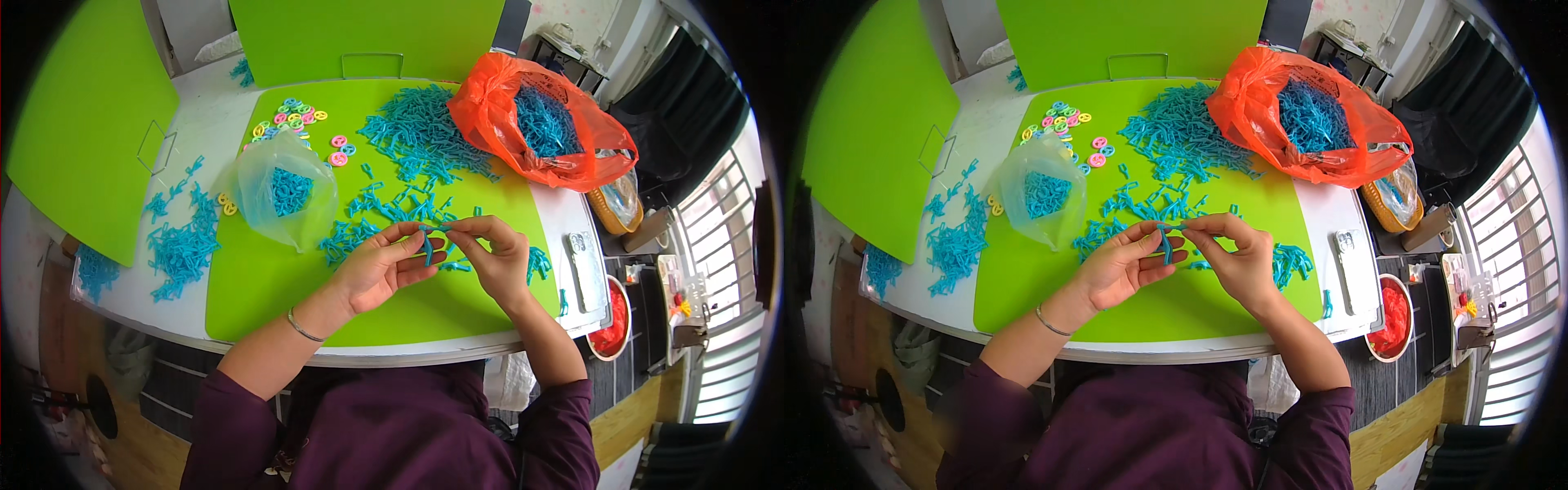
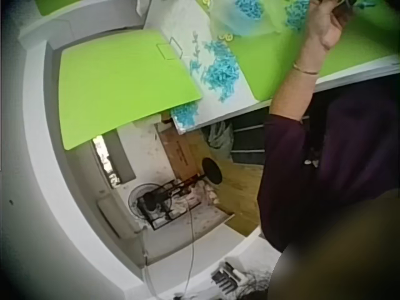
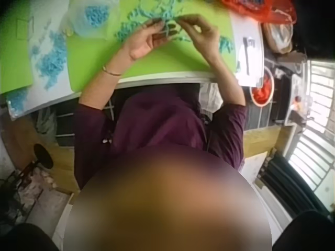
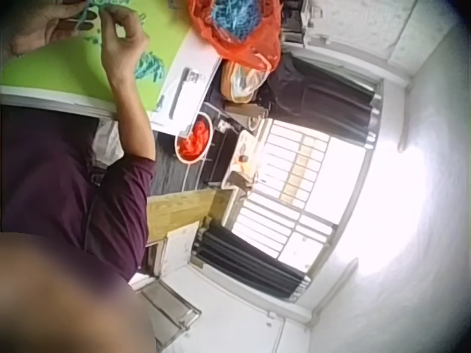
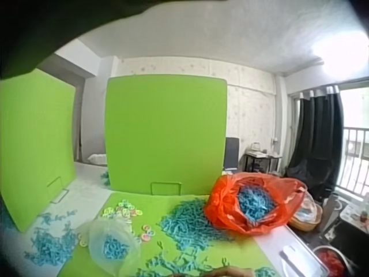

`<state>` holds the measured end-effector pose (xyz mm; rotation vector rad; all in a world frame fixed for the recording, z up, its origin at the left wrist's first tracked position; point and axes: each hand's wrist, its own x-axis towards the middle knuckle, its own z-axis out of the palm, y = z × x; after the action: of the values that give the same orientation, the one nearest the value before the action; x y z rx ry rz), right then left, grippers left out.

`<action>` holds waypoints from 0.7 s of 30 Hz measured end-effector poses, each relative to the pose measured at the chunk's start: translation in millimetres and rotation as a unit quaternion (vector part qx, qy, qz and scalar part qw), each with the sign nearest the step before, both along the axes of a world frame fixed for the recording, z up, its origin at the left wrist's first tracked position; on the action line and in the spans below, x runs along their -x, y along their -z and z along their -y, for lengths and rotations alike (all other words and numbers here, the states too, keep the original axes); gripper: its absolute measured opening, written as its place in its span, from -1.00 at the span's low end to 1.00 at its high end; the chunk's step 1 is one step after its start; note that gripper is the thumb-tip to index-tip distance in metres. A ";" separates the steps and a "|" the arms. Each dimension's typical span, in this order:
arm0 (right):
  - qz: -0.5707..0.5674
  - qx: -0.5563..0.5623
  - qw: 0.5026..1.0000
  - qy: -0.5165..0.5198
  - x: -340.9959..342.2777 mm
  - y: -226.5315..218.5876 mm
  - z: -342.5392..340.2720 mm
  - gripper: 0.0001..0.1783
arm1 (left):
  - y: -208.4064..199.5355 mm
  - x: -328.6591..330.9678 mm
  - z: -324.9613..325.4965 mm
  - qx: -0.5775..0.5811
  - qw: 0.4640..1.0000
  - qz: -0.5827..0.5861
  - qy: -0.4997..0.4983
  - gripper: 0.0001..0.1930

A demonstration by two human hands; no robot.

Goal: Assembling small colorful plastic toy components by hand on a workbench.

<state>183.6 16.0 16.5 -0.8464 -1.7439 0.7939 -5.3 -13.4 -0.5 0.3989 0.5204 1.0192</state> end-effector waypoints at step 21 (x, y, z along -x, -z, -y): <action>0.026 -0.159 0.987 0.019 2.4 -2.1 5.2 -0.84 | -3.8 2.1 2.4 0.005 0.999 0.017 0.027 -0.80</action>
<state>181.2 10.7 18.6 -0.6853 -1.8331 0.4556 -7.4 -15.8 3.3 0.3845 0.4822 0.9689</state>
